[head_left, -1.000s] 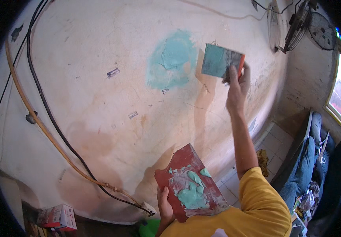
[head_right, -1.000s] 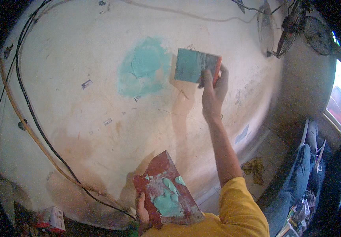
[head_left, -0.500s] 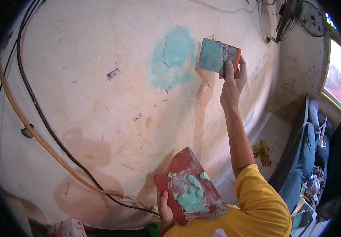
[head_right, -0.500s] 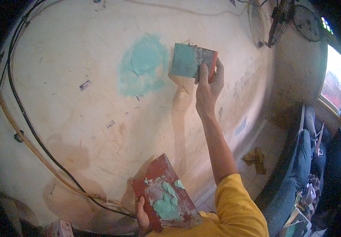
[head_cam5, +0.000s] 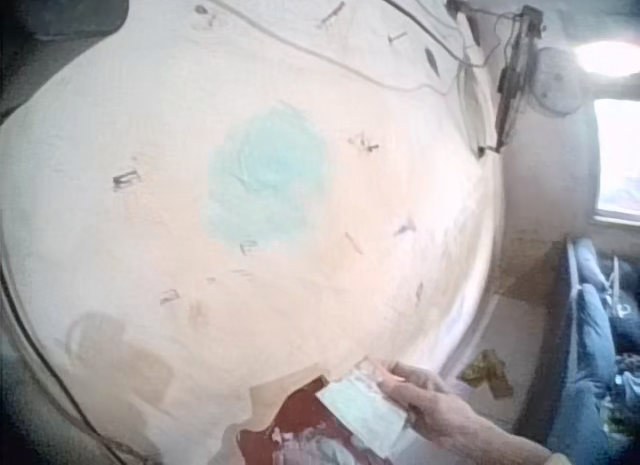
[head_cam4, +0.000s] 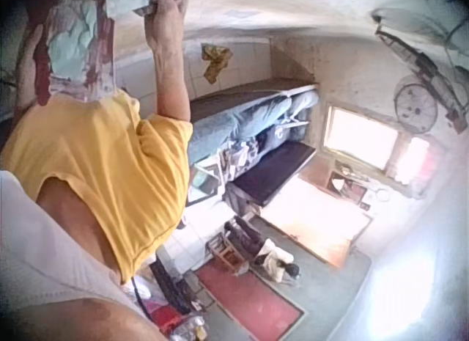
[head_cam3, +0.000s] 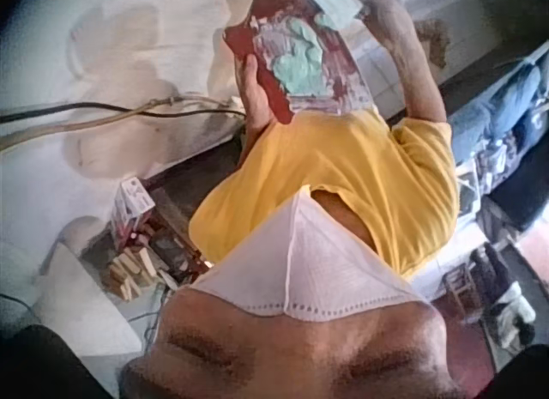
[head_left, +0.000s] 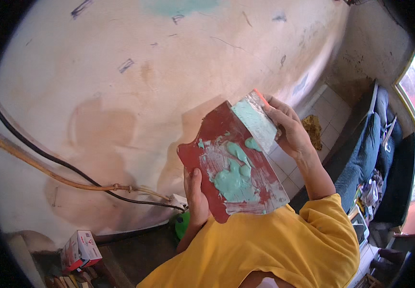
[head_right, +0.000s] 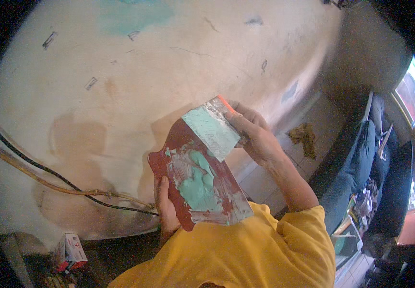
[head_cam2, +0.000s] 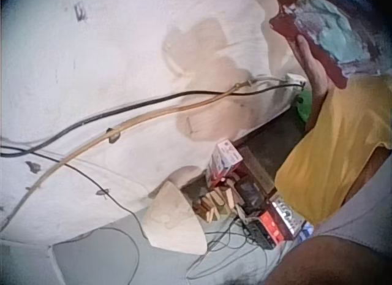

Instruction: The person applies green plaster to a wall using a putty knife, smoothing it over the surface and periodically picking up more material from a handheld palette.

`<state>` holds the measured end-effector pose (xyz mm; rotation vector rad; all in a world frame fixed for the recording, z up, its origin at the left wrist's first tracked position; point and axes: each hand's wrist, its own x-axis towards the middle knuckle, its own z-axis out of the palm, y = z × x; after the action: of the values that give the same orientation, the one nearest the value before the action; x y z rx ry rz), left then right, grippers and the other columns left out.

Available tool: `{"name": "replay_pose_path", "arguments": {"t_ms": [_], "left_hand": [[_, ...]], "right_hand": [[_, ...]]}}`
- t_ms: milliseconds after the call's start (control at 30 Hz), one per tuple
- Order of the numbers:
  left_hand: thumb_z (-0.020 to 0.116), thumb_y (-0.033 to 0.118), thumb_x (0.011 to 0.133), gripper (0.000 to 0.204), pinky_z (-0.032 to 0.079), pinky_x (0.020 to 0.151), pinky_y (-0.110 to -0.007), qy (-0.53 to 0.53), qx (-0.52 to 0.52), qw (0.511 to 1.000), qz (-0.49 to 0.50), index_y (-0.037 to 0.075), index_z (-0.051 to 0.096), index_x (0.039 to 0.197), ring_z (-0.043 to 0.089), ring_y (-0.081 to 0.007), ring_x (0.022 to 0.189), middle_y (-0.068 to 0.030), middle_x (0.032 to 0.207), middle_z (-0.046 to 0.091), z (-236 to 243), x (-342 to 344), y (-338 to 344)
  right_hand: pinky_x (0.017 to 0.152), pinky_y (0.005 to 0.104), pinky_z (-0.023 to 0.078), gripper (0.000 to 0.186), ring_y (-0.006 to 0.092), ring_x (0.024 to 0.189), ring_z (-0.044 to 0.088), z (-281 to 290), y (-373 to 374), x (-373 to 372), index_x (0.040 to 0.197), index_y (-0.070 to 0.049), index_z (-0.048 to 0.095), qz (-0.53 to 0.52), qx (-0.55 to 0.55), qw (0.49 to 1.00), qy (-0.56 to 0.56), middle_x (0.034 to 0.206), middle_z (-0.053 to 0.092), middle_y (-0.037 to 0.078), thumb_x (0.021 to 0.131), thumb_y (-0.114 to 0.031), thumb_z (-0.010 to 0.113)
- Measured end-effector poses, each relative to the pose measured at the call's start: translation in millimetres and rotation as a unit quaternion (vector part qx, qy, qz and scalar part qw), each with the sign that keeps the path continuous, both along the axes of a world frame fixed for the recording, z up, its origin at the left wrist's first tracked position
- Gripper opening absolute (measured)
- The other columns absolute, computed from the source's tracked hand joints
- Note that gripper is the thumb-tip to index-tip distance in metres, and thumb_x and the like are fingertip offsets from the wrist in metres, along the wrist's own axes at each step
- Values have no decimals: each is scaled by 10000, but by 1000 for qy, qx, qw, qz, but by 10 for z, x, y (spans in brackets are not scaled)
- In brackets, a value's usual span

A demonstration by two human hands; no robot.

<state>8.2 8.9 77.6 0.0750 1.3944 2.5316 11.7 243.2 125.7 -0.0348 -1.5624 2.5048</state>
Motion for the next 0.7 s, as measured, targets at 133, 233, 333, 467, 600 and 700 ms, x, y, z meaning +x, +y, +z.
{"name": "replay_pose_path", "arguments": {"t_ms": [133,233,333,467,600,700], "left_hand": [[504,290,916,527,373,969,-349,-8,19,999,27,54,328,1353,459,-205,1140,-83,1277,444,2,25,140],[482,271,920,466,388,955,-368,-10,22,998,61,63,371,1322,478,-223,1124,-82,1247,476,4,50,248],[475,267,921,438,393,948,-376,-14,9,997,71,71,395,1304,489,-228,1112,-77,1230,493,-10,85,337],[472,244,931,440,400,942,-363,-41,36,998,28,60,366,1317,488,-206,1103,-78,1235,477,-69,123,389],[457,224,936,411,406,930,-353,-46,63,997,6,63,380,1306,500,-197,1086,-71,1220,491,-146,183,504],[449,215,938,397,408,926,-347,-74,66,995,-6,65,385,1300,501,-193,1086,-68,1220,492,-166,204,579]], "right_hand": [[679,187,515,463,67,845,623,-94,12,190,1283,35,406,17,-87,996,-4,1030,622,63,905,-196,539],[744,221,529,450,107,913,631,-203,-34,341,1263,37,416,33,-107,994,-19,1085,615,99,899,-187,557],[749,226,529,429,117,903,635,-216,-13,401,1254,40,421,42,-133,989,-42,1079,616,96,893,-147,561],[686,213,475,386,71,844,576,-264,237,483,1188,-10,491,65,-11,995,-72,1000,607,30,887,-224,602],[593,203,425,384,46,762,530,-291,491,672,1169,-5,500,47,75,989,-116,923,593,-1,875,-219,623],[554,195,399,369,35,735,509,-442,642,767,1152,-5,506,12,89,989,-120,896,582,-12,873,-215,626]]}}
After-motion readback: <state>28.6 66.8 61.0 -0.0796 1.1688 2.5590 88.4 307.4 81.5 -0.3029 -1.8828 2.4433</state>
